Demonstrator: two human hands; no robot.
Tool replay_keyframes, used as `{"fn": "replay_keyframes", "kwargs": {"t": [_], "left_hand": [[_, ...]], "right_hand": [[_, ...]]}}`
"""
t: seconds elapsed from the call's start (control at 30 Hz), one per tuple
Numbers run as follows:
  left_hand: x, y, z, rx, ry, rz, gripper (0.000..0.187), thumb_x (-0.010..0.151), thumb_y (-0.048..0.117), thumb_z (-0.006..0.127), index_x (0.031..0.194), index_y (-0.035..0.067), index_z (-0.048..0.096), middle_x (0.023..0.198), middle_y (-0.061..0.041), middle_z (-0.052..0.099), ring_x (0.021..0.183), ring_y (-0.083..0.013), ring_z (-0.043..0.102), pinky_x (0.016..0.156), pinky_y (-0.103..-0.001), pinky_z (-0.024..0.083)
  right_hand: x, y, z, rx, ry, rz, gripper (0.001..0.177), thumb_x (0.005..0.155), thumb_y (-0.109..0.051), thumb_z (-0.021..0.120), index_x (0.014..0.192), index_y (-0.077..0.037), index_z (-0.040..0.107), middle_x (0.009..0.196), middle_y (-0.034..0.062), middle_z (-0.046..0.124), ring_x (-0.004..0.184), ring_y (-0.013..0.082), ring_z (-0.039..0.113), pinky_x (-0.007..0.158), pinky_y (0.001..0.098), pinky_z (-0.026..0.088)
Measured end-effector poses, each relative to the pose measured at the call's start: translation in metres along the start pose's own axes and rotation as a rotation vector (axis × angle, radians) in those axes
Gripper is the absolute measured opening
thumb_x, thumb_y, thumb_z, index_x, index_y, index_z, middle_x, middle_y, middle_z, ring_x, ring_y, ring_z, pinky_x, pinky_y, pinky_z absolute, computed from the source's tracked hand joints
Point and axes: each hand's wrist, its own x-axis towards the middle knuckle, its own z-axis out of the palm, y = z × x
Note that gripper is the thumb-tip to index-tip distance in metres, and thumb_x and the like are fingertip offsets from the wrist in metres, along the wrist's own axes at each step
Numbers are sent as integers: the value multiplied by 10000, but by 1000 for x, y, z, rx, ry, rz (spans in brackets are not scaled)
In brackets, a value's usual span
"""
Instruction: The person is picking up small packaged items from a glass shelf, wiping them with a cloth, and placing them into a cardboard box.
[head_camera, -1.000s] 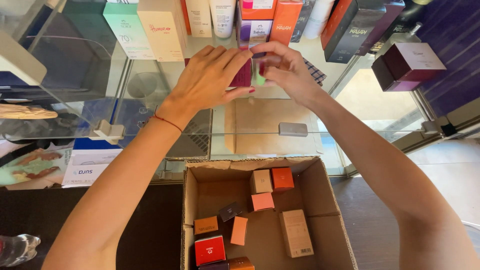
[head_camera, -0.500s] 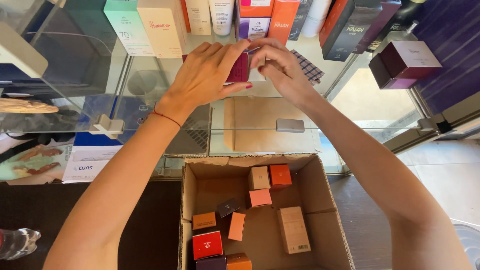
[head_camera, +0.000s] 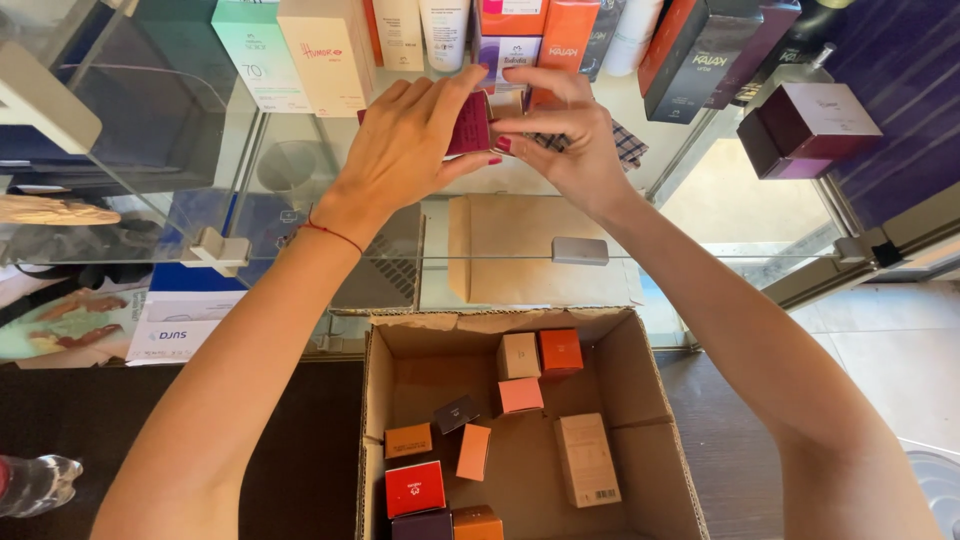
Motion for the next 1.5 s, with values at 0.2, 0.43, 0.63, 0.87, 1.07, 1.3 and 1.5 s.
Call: {"fn": "replay_keyframes", "kwargs": {"t": [0.2,0.43,0.63,0.87,1.07,1.3,1.5], "left_hand": [[1,2,-5,-47,-8,44,878,902,580,894,1445,59,443,1025,-68,696,810,-244,673,739,-343,541],[0,2,-7,55,-8,122,945,861,659,879,1439,50,446,982,-42,691,813,-194,669,760,-307,530],[3,8,-16,41,-14,98,724,919,653,806,1292,92,540,1089,-35,712,859,-206,693,757,-310,541],[-11,6,-32,34,-46,8,671,948,602,792,1300,85,551,1049,-73,684,843,-236,669,728,-333,529],[-27,1,-48,193,-143,5,644,965,654,717,1267,106,565,998,-55,692,834,-236,669,776,-332,519],[-20,12,-66,-81,-65,-86,569,1030,516,667,1265,-2,636,1219,-165,691,1119,-300,639,1000,-423,512],[42,78,-93,-1357,-385,-776,512,937,373,633,1401,180,535,1103,-73,731,932,-173,755,639,-243,586]], "right_hand": [[0,7,4,-15,58,-46,243,960,-154,840,1192,-162,767,1421,58,620,1297,245,513,1127,416,447],[-2,20,5,-42,-73,25,187,935,-191,850,1115,-201,802,1454,35,615,1325,284,432,1140,480,351],[-1,3,3,-58,13,37,174,825,-84,826,956,-178,760,1363,53,678,1265,261,558,1119,460,381],[-9,-17,-15,280,52,286,56,984,-67,460,1013,-111,479,999,132,688,920,179,661,810,293,559],[-16,-40,-29,473,111,503,104,1075,-269,314,1083,-165,322,822,198,680,686,265,727,560,270,477],[-31,-72,-48,537,115,582,36,1063,-205,343,1060,-169,346,952,192,705,708,297,711,576,331,607],[-22,-71,-31,617,70,503,226,1065,-319,480,1123,-102,454,1029,128,692,838,229,734,644,324,647]]}}
